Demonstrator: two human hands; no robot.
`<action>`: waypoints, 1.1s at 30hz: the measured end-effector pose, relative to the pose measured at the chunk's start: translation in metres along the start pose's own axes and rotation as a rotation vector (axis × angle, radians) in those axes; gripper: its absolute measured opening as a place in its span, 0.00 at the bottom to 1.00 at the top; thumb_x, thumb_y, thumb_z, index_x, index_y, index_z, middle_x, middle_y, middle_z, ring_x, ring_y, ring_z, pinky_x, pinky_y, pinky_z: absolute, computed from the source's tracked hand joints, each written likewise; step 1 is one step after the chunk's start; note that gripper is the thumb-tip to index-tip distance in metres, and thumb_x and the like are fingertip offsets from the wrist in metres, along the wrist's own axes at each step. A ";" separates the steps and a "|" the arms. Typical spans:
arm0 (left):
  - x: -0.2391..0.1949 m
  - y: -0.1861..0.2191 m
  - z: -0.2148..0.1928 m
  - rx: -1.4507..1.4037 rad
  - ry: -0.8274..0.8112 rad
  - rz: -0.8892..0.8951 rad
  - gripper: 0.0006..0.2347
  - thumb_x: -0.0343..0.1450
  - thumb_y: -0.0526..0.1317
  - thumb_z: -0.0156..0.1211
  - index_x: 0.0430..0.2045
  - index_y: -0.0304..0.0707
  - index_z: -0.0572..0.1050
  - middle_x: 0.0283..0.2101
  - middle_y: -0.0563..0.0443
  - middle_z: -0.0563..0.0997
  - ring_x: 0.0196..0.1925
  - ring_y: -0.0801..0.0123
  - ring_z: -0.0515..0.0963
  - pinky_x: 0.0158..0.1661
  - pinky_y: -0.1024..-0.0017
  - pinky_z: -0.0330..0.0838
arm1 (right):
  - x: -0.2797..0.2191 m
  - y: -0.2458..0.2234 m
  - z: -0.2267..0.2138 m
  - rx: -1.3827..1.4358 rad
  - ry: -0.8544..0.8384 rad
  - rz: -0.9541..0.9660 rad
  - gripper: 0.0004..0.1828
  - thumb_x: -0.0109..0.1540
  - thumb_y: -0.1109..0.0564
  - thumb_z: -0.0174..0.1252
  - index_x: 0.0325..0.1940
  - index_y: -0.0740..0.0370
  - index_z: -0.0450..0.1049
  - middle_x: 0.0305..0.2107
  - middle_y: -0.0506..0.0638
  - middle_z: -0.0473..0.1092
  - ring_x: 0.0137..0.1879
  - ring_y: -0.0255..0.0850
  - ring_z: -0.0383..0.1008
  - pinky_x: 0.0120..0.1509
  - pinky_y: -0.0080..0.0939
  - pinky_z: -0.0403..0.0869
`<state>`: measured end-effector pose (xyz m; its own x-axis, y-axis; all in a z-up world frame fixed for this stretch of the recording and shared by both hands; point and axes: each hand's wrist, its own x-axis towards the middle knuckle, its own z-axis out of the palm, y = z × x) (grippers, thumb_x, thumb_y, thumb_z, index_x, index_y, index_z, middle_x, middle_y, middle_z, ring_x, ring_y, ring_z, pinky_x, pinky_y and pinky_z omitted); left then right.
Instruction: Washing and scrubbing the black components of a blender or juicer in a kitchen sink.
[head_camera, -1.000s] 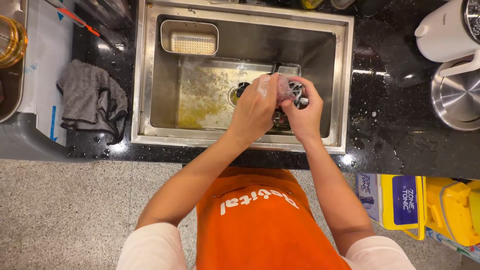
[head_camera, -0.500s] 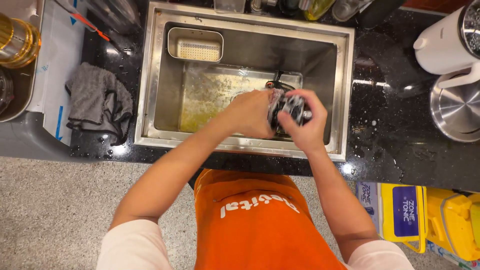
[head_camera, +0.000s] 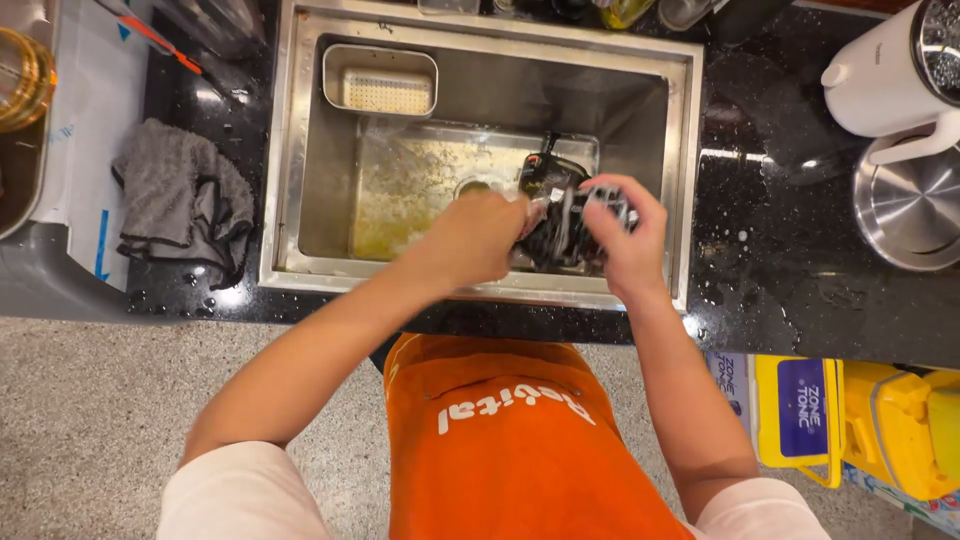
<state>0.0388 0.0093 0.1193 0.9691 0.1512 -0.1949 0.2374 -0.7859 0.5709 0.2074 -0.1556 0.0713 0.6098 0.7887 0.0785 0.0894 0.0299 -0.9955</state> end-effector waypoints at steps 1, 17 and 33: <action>0.001 -0.003 0.012 -0.006 -0.005 0.000 0.15 0.59 0.35 0.72 0.37 0.31 0.79 0.34 0.44 0.82 0.40 0.57 0.81 0.42 0.63 0.74 | 0.000 0.008 -0.008 -0.002 0.001 0.007 0.19 0.64 0.53 0.66 0.53 0.69 0.76 0.42 0.50 0.72 0.49 0.33 0.70 0.56 0.36 0.70; 0.013 -0.024 0.021 -1.020 -0.761 0.090 0.12 0.59 0.31 0.72 0.30 0.28 0.74 0.23 0.46 0.79 0.22 0.61 0.80 0.26 0.65 0.74 | 0.014 -0.052 0.000 0.025 -0.562 -0.273 0.28 0.53 0.51 0.70 0.51 0.68 0.73 0.49 0.62 0.74 0.56 0.46 0.77 0.65 0.45 0.76; -0.011 0.000 0.024 0.303 0.333 0.014 0.14 0.68 0.34 0.60 0.47 0.27 0.75 0.40 0.40 0.80 0.44 0.51 0.81 0.45 0.59 0.74 | 0.021 -0.008 -0.010 0.376 0.056 0.411 0.17 0.66 0.47 0.61 0.49 0.64 0.75 0.31 0.51 0.71 0.27 0.37 0.69 0.21 0.34 0.62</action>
<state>0.0266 -0.0064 0.1025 0.9525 0.2851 0.1072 0.2418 -0.9218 0.3029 0.2276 -0.1456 0.0817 0.5773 0.7479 -0.3277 -0.4455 -0.0479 -0.8940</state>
